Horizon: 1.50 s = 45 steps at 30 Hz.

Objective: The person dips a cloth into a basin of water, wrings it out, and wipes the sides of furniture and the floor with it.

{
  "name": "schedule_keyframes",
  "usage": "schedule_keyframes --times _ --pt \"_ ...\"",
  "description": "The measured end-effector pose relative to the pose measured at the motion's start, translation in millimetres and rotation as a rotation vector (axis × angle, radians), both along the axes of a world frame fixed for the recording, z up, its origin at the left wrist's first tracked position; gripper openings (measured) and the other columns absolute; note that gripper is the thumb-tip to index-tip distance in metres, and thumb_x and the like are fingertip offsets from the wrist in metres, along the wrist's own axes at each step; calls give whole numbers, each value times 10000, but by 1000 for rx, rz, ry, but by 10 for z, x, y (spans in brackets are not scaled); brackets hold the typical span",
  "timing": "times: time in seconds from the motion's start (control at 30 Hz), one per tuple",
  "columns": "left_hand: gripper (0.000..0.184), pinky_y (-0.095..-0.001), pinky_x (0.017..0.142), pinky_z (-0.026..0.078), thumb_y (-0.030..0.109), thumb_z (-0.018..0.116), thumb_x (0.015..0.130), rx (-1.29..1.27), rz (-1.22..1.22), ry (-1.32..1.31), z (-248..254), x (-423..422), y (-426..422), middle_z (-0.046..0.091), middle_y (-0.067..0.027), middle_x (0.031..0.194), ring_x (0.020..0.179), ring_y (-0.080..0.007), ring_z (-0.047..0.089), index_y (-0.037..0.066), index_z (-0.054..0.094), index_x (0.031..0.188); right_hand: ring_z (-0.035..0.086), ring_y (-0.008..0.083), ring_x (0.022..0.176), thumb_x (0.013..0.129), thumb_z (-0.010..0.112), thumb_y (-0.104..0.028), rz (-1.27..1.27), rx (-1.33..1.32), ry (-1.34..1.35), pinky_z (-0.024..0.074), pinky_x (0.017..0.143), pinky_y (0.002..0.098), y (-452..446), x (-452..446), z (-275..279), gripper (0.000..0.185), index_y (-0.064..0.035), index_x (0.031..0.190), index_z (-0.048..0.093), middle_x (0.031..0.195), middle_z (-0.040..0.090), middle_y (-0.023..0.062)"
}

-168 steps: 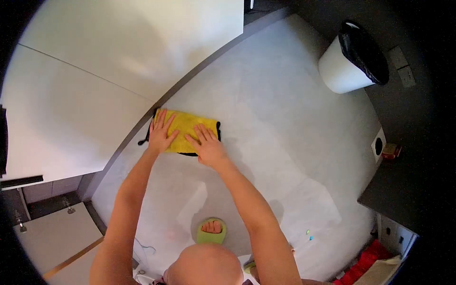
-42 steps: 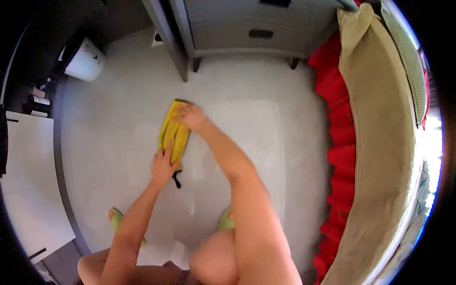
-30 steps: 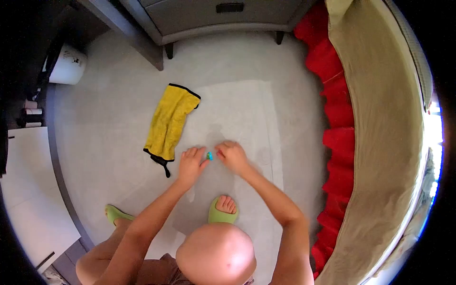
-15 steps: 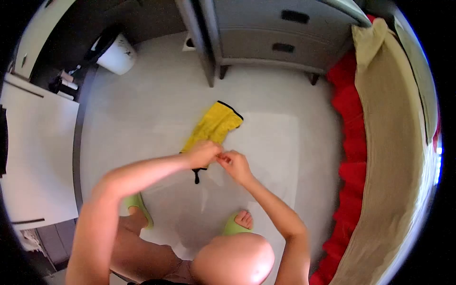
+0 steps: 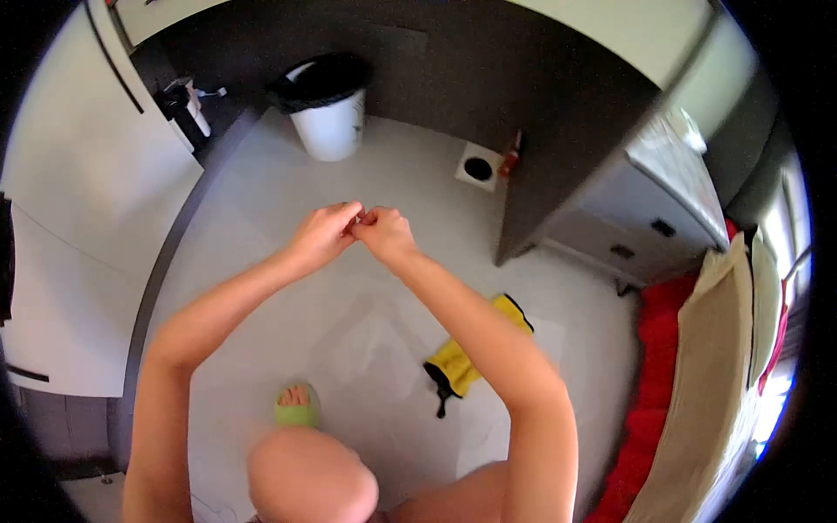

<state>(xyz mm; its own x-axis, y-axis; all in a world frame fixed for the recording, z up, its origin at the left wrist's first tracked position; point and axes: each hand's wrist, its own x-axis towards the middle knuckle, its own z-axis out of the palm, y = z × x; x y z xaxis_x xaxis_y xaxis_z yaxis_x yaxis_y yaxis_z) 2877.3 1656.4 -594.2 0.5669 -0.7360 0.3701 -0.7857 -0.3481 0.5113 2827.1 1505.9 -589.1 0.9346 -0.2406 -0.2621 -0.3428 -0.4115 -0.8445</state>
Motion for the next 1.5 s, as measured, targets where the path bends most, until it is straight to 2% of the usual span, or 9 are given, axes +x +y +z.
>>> schedule_keyframes --times 0.13,0.2,0.33,0.63,0.77,0.93,1.07,1.33,1.5 --pt "406 -356 665 503 9 668 804 -290 168 203 -115 710 556 617 -93 860 745 -241 626 77 509 1171 671 240 842 742 712 -265 24 -25 -107 520 744 351 478 1064 -73 314 -11 924 681 849 695 135" --pt "561 -315 699 504 43 690 821 -573 358 309 -124 895 795 614 -50 933 777 -157 625 114 446 1321 556 116 643 807 683 -206 -105 202 -177 422 531 284 583 1691 -104 151 -64 855 667 732 624 23" --pt "554 -300 717 504 94 690 836 -512 444 559 -501 1115 1324 624 -45 921 771 -132 616 117 447 1334 600 116 666 835 691 -105 -302 54 -521 433 516 265 445 3351 -636 62 -66 880 674 750 649 11" --pt "316 -301 768 511 142 607 916 -440 303 916 -1247 1042 1547 665 -89 957 851 -164 656 71 546 1218 701 218 757 841 641 -94 -567 275 -292 577 625 355 617 3564 -248 223 -63 1053 705 931 706 155" --pt "294 -304 775 513 132 592 921 -384 305 936 -1275 1033 1404 670 -100 952 867 -177 662 56 554 1203 488 324 1227 784 619 -117 -110 -663 -369 485 952 410 666 3373 -374 487 -131 1269 582 1361 470 110" --pt "269 -299 781 514 131 567 931 -421 226 933 -1242 920 1199 670 -98 953 892 -180 666 31 564 1180 476 332 1231 780 628 -108 33 -628 -710 480 959 422 801 2565 -593 537 -136 1303 509 1434 365 125" --pt "264 -307 766 515 137 565 929 -309 133 911 -1112 703 908 671 -89 958 880 -172 662 42 568 1176 471 345 1241 809 614 -118 409 -390 -362 467 980 409 284 1044 -790 479 -124 1282 534 1468 313 147" --pt "320 -380 784 503 223 581 901 617 -496 639 -850 -421 -147 629 -108 1029 917 -262 629 85 562 1190 547 331 1144 830 583 -159 108 -553 191 469 946 413 -1810 -2172 -1112 337 -78 1155 629 1256 562 166" --pt "402 -411 900 460 266 600 888 757 -709 393 -1198 -1299 -957 538 -128 1212 1113 -300 529 66 527 1230 599 356 1032 825 584 -173 -75 -420 274 492 884 431 -2314 -2825 -1432 336 -54 1134 640 1149 606 186"
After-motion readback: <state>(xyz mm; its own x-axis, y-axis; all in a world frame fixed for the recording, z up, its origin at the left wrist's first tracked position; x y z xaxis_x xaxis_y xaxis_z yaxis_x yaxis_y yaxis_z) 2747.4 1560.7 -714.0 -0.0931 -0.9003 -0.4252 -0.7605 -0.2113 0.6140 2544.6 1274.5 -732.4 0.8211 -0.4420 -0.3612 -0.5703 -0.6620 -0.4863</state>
